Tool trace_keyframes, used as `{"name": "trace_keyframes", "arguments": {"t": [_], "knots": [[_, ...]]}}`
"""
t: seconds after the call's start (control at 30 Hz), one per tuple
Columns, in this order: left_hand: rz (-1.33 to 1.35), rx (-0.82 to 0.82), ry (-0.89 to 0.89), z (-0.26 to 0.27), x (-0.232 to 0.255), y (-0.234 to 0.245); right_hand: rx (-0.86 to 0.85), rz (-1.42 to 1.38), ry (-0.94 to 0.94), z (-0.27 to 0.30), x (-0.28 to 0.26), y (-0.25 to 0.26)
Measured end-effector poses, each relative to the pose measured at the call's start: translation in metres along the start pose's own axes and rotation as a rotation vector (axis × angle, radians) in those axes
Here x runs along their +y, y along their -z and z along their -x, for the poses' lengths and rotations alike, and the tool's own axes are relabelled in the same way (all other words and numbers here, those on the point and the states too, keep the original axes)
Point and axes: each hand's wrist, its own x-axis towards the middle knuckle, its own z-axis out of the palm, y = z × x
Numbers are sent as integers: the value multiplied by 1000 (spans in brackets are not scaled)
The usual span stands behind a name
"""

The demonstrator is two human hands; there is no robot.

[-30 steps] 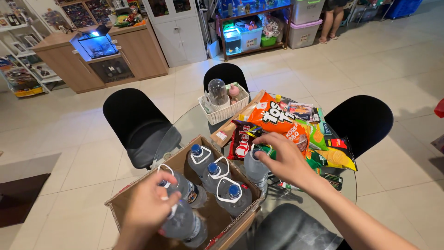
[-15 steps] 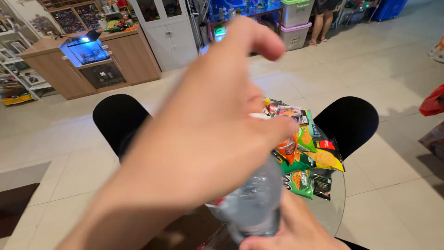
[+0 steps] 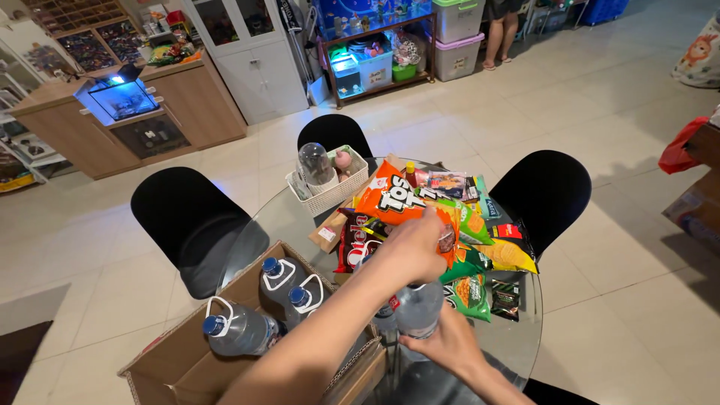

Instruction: The recorder unboxes various grocery items, snacks, and water bottles from two cardboard boxes onto a glass table.

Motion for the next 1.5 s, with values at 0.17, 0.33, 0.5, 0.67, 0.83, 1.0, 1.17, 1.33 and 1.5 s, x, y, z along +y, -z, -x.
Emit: {"name": "trace_keyframes", "arguments": {"t": [0.17, 0.33, 0.5, 0.67, 0.83, 1.0, 1.17, 1.33, 1.5], "knots": [[79, -33, 114, -14, -35, -29, -36, -77, -47, -7, 35, -29], [149, -83, 82, -17, -58, -51, 3, -10, -9, -6, 56, -36], [150, -51, -99, -4, -72, -59, -97, -50, -185, -1, 81, -36], [157, 131, -134, 35, -78, -1, -134, -54, -120, -3, 82, -26], [76, 432, 29, 112, -160, 80, 265, -17, 249, 13, -14, 45], [-237, 384, 160, 177, -231, 78, 117, 128, 494, -7, -125, 40], [-223, 362, 383, 193, -193, 44, -317, 290, 534, -35, -164, -25], [223, 42, 482, 197, -135, -22, -412, 264, 310, -47, -155, -61], [333, 419, 96, 196, -136, -36, -453, 115, 223, -43, -164, -52]]}}
